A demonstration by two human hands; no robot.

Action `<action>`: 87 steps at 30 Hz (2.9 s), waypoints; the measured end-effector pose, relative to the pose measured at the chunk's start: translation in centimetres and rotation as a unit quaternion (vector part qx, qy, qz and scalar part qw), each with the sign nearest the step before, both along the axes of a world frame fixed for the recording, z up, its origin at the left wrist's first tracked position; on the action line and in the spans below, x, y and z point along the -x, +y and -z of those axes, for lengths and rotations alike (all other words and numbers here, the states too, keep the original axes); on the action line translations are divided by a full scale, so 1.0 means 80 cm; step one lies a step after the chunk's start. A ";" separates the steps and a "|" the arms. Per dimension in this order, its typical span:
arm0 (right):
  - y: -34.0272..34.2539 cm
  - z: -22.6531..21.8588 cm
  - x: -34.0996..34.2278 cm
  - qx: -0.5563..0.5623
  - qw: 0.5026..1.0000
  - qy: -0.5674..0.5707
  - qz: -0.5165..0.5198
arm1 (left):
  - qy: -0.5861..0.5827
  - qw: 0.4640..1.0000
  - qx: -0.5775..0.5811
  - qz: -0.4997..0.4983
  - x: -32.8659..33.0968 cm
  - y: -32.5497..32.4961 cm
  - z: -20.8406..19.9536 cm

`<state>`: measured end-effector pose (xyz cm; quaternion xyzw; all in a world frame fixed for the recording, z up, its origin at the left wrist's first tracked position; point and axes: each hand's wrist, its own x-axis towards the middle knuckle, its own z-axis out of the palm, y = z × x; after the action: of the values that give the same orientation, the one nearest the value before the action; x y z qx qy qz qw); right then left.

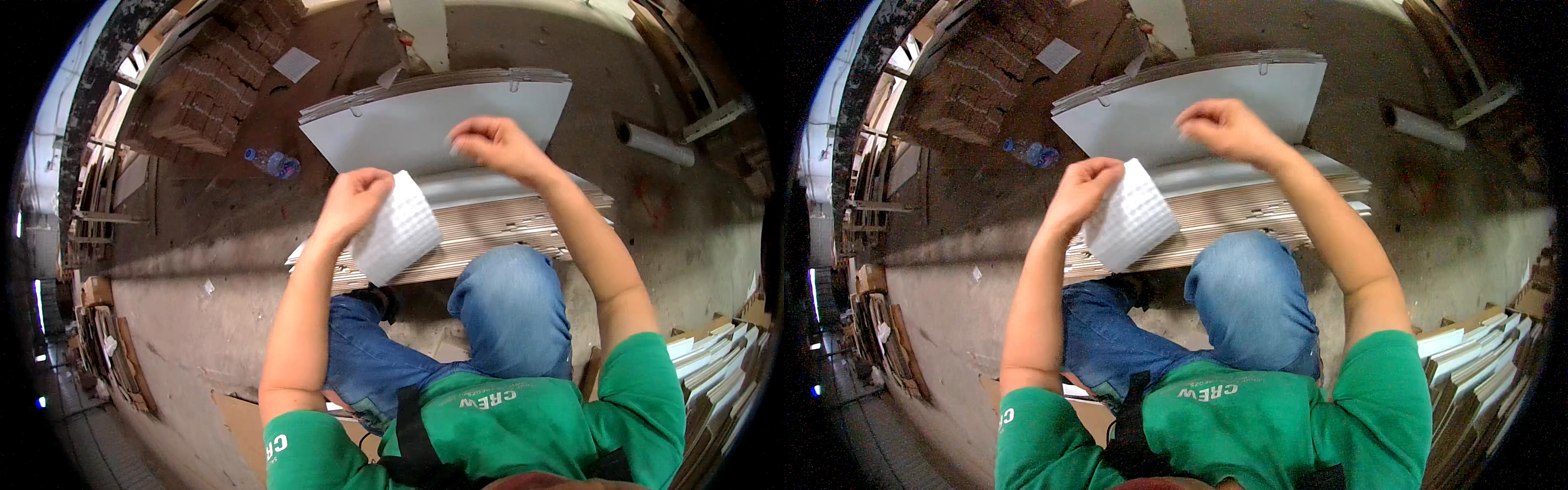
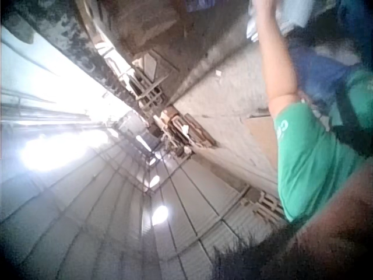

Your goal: The person sits on the floor in a warehouse and applies small white labels to a stack of flat white panels. They peel each label from a backing sheet and stick it onto the edge of a panel, repeating this process for multiple items in the stack.

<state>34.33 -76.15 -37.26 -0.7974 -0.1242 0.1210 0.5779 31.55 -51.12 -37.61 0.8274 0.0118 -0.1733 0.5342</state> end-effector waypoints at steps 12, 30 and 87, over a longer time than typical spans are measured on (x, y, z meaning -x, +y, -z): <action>-0.062 0.213 -0.168 0.482 0.798 -0.318 0.170 | -0.067 0.859 -0.508 -0.010 -0.170 0.121 0.099; -0.122 0.106 -0.135 -0.084 0.971 0.024 0.222 | -0.097 0.849 -0.510 0.102 -0.163 0.162 0.113; 0.049 -0.019 0.064 -0.295 0.946 0.122 0.047 | -0.072 0.777 0.557 -0.286 0.003 -0.072 -0.063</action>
<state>29.22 -72.21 -35.77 -0.5750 -0.0452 0.1484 0.8033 31.34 -56.86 -32.60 0.3544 0.1106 0.0714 0.9258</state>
